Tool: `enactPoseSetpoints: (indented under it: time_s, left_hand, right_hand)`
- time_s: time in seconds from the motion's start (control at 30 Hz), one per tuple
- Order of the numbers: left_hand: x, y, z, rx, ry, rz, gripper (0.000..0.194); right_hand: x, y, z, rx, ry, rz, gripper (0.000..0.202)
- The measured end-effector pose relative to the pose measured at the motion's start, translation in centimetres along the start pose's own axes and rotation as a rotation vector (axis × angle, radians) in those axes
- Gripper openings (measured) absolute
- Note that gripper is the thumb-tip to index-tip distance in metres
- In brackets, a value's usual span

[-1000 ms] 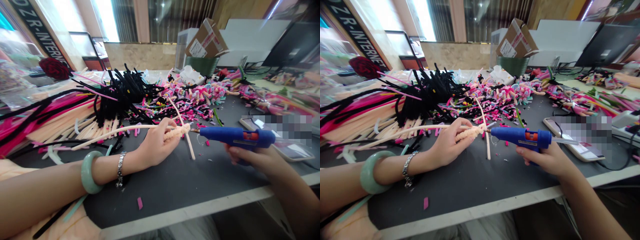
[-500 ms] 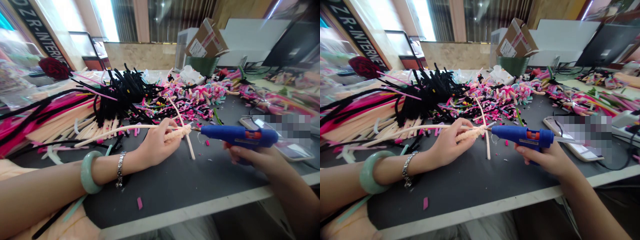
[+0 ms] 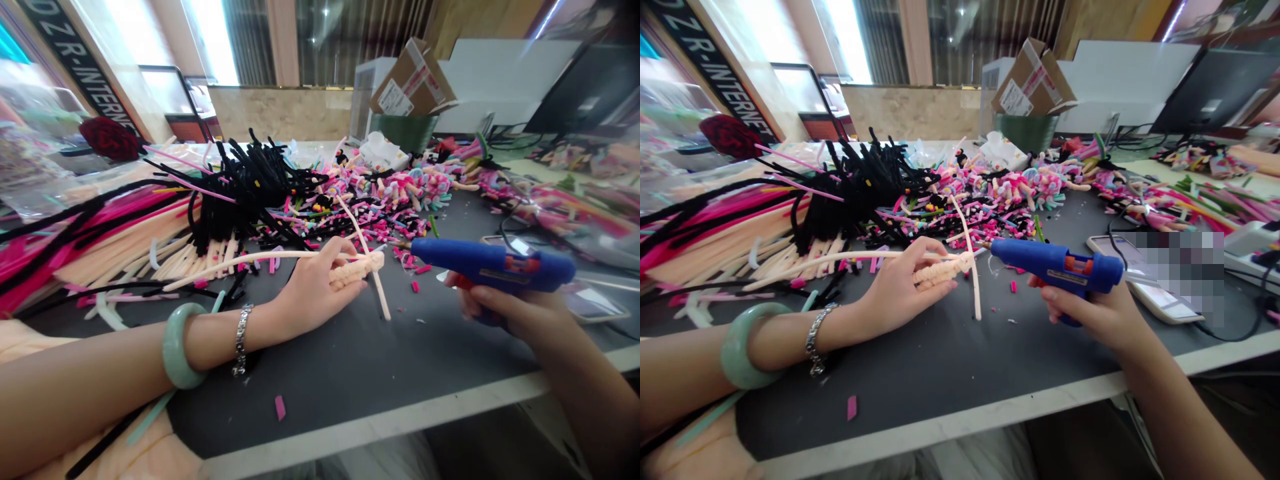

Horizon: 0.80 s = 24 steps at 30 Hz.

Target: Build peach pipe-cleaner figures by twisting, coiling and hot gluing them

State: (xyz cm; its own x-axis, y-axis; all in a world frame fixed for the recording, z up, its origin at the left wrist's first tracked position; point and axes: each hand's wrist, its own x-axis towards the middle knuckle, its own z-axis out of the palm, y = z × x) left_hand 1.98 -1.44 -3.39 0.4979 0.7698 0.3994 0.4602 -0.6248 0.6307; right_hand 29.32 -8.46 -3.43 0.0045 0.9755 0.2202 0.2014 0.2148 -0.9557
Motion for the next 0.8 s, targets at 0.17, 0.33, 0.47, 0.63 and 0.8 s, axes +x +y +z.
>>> enactPoseSetpoints:
  time_s: [0.17, 0.33, 0.47, 0.63, 0.8]
  left_hand:
    - [0.0, 0.0, 0.0, 0.007, 0.006, 0.022, 0.031]
    - [0.0, -0.1, 0.0, 0.003, 0.009, 0.039, 0.03]
    - [0.0, -0.1, 0.1, -0.026, -0.003, 0.078, 0.029]
    - [-0.1, -0.2, 0.3, -0.013, 0.086, 0.189, 0.031]
    - [-0.2, -0.1, 0.3, 0.008, 0.123, 0.303, 0.031]
  right_hand:
    - [0.6, -0.3, 0.4, -0.093, 0.124, -0.005, 0.027]
    - [1.7, -0.6, 0.2, -0.252, 0.376, 0.009, 0.029]
    - [3.0, -0.1, -0.6, -0.249, 0.497, 0.062, 0.028]
    - [5.2, 0.3, -1.6, -0.235, 0.472, 0.197, 0.025]
    - [7.1, 1.3, -2.8, -0.322, 0.41, 0.294, 0.03]
